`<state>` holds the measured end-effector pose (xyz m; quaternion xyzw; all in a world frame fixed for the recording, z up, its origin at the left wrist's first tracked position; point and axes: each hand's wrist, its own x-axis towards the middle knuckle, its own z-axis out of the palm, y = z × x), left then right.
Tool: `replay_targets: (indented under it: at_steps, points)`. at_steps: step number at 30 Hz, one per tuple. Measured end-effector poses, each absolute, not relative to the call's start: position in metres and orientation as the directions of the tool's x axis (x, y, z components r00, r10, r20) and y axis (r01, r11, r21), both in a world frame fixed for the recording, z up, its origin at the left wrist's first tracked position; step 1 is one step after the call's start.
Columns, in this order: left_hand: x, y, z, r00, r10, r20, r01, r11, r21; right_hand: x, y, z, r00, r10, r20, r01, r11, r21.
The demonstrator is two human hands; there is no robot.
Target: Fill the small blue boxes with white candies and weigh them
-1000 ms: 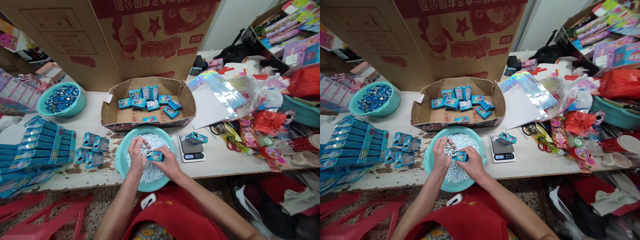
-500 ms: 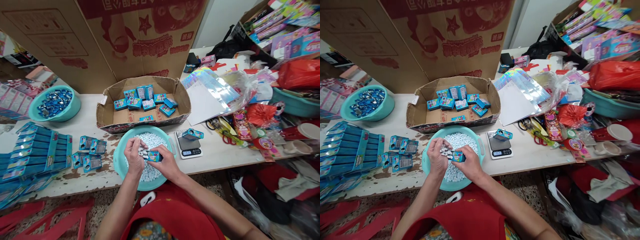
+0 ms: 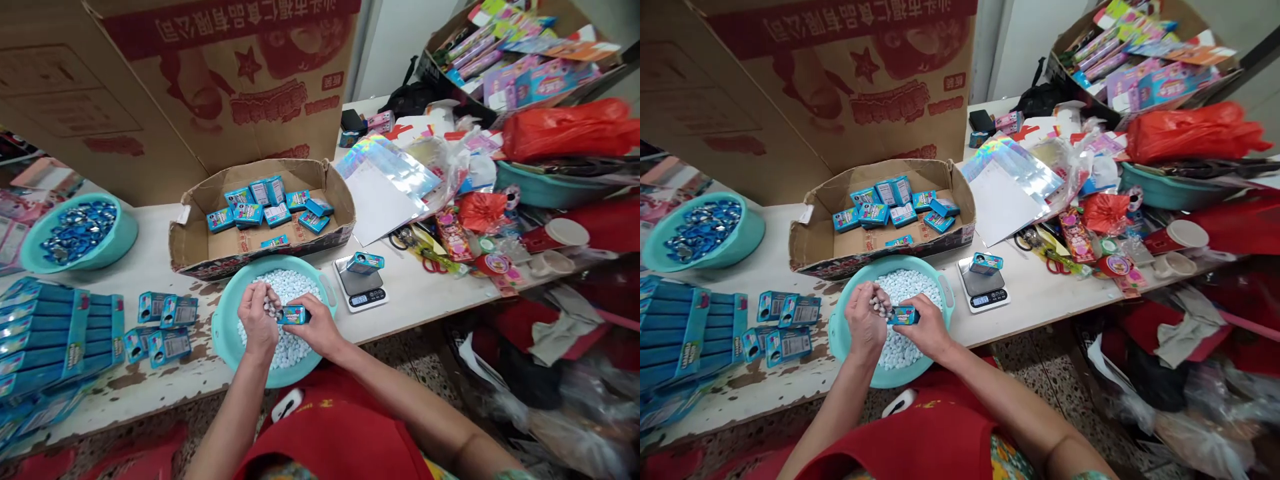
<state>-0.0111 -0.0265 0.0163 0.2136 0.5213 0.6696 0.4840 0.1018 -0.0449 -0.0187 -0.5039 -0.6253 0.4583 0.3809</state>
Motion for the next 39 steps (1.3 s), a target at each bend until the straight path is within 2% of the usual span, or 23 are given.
replay_targets:
  at_steps: [8, 12, 14, 16, 17, 18, 20, 22, 23, 25, 27, 29, 33, 37, 39]
  points:
    - [0.0, -0.025, 0.03, -0.354, 0.914, -0.199, -0.42, 0.035, 0.907, 0.1, -0.045, -0.014, -0.17, 0.984, 0.044, 0.26, 0.088, -0.962]
    - [-0.014, -0.017, 0.034, -0.399, 0.898, -0.184, -0.404, 0.008, 0.915, 0.118, -0.043, -0.013, -0.11, 0.991, 0.069, 0.225, 0.093, -0.97]
    - [-0.029, -0.013, 0.021, -0.417, 0.893, -0.166, -0.308, 0.033, 0.951, 0.135, -0.048, -0.008, -0.081, 0.995, 0.058, 0.16, 0.07, -0.985]
    - [-0.042, -0.012, -0.006, -0.355, 0.924, -0.145, -0.01, 0.151, 0.988, 0.156, -0.059, -0.001, -0.054, 0.998, 0.026, 0.111, 0.032, -0.993]
    - [-0.047, -0.013, -0.023, -0.292, 0.946, -0.14, 0.217, 0.208, 0.954, 0.168, -0.067, 0.002, -0.035, 0.999, 0.009, 0.103, 0.013, -0.995]
    - [-0.05, -0.015, -0.04, -0.223, 0.964, -0.144, 0.455, 0.234, 0.859, 0.18, -0.075, 0.004, -0.012, 1.0, -0.008, 0.106, -0.007, -0.994]
    - [-0.049, -0.023, -0.071, -0.131, 0.981, -0.145, 0.809, 0.19, 0.557, 0.204, -0.094, 0.004, 0.04, 0.998, -0.046, 0.142, -0.051, -0.989]
    - [-0.041, -0.032, -0.094, -0.115, 0.987, -0.109, 0.943, 0.142, 0.3, 0.226, -0.11, -0.003, 0.103, 0.991, -0.087, 0.203, -0.107, -0.973]
    - [-0.035, -0.036, -0.101, -0.099, 0.99, -0.095, 0.968, 0.118, 0.223, 0.235, -0.116, -0.009, 0.133, 0.986, -0.104, 0.237, -0.133, -0.962]
    - [-0.025, -0.042, -0.109, -0.018, 0.995, -0.102, 0.986, 0.035, 0.161, 0.247, -0.123, -0.025, 0.18, 0.977, -0.117, 0.292, -0.167, -0.942]
    - [-0.02, -0.044, -0.112, 0.086, 0.988, -0.127, 0.984, -0.064, 0.167, 0.251, -0.122, -0.045, 0.191, 0.975, -0.115, 0.322, -0.173, -0.931]
    - [-0.021, -0.044, -0.111, 0.117, 0.983, -0.144, 0.98, -0.09, 0.178, 0.248, -0.115, -0.065, 0.188, 0.977, -0.103, 0.325, -0.161, -0.932]
    - [-0.034, -0.041, -0.106, -0.017, 0.995, -0.096, 0.963, 0.042, 0.265, 0.235, -0.101, -0.097, 0.171, 0.984, -0.054, 0.317, -0.107, -0.942]
    - [-0.05, -0.033, -0.098, -0.045, 0.998, -0.037, 0.927, 0.056, 0.37, 0.232, -0.097, -0.11, 0.107, 0.994, -0.022, 0.357, -0.059, -0.932]
    - [-0.056, -0.027, -0.095, -0.104, 0.993, -0.057, 0.863, 0.119, 0.491, 0.237, -0.095, -0.105, 0.079, 0.997, 0.01, 0.403, -0.023, -0.915]
